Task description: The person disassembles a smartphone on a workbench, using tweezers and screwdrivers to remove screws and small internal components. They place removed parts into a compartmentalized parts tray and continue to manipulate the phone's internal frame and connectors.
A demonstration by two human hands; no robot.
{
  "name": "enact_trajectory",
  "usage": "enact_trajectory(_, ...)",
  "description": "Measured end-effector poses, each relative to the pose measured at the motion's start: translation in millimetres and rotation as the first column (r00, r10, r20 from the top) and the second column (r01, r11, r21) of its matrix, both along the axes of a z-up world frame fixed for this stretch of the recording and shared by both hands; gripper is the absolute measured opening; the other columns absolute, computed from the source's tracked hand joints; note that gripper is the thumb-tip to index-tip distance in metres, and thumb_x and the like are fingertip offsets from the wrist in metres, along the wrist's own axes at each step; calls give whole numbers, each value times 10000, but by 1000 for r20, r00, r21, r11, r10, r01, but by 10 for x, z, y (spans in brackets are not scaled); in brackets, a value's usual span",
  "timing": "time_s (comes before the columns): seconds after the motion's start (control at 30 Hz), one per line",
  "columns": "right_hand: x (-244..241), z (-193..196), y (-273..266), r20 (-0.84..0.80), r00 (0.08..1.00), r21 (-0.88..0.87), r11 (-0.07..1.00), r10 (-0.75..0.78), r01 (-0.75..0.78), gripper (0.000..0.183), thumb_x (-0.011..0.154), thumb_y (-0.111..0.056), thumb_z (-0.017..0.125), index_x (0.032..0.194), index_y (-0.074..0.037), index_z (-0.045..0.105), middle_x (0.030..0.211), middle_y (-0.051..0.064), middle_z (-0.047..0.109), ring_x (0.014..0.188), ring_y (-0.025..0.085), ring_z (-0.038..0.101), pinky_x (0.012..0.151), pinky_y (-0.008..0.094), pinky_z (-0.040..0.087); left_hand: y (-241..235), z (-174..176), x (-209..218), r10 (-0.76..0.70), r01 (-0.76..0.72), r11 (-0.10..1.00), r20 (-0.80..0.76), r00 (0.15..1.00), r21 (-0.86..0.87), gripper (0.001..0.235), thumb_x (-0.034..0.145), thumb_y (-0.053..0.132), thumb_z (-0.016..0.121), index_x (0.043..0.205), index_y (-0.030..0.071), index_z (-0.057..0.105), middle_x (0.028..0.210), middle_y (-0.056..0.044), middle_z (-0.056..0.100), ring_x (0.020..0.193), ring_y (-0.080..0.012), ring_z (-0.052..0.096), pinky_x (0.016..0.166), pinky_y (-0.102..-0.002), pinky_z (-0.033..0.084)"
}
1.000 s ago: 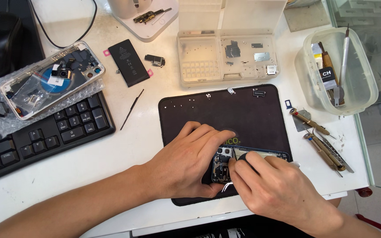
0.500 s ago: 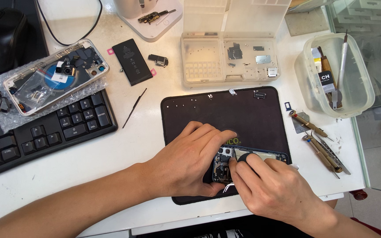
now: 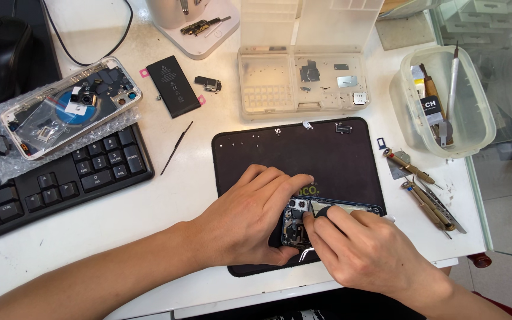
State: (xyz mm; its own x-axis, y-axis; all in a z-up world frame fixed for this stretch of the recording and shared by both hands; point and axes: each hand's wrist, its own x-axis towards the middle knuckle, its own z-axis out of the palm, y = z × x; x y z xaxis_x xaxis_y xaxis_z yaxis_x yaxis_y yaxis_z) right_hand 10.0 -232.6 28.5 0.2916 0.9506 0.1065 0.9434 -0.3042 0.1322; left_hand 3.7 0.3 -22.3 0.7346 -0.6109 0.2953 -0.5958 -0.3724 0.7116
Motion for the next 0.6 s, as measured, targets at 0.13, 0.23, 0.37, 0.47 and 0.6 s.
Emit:
enact_trajectory(0.13, 12, -5, -4, 43, 998, -17, 999, 46, -45, 303, 756, -120, 697, 972, 81, 760, 728, 52, 629, 719, 166, 621, 520, 255, 515, 3, 13, 3, -5, 5, 1000, -1, 1000, 9, 1005, 623, 340, 918, 1401, -85, 445, 1230, -204, 624, 1167, -324, 581, 1053, -472, 399)
enact_trajectory(0.23, 10, 8, 6, 40, 998, -30, 998, 52, -51, 289, 776, -111, 702, 981, 85, 759, 722, 43, 618, 713, 155, 611, 517, 249, 504, 3, 28, 1, -2, 2, 1000, 1, 1000, 7, 1004, 625, 340, 916, 1402, -83, 441, 1230, -203, 623, 1167, -324, 579, 1049, -470, 400)
enact_trajectory(0.37, 20, 61, 24, -16, 1000, -8, 1000, 17, -17, 330, 750, -99, 702, 1020, 85, 748, 758, 46, 623, 741, 172, 630, 540, 269, 528, 9, 66, 4, 2, -2, 1000, -15, 1000, 25, 988, 629, 322, 913, 1398, -74, 436, 1206, -199, 616, 1141, -326, 581, 1045, -473, 398)
enact_trajectory(0.47, 11, 180, -123, -145, 984, 95, 988, -104, 119, 397, 730, -97, 736, 1092, 66, 732, 825, 52, 634, 776, 189, 638, 589, 301, 541, 22, 120, 10, 7, -7, 999, -16, 1000, 31, 978, 631, 294, 912, 1405, -68, 433, 1161, -196, 600, 1115, -354, 562, 1029, -468, 403)
enact_trajectory(0.6, -25, 262, -505, -393, 797, 278, 767, -458, 578, 376, 819, -91, 757, 1180, 2, 702, 1001, 89, 631, 861, 188, 646, 699, 313, 552, -10, 169, 13, 31, -30, 999, -21, 999, 42, 995, 600, 285, 915, 1397, -61, 429, 1138, -193, 592, 1103, -370, 553, 1016, -470, 399)
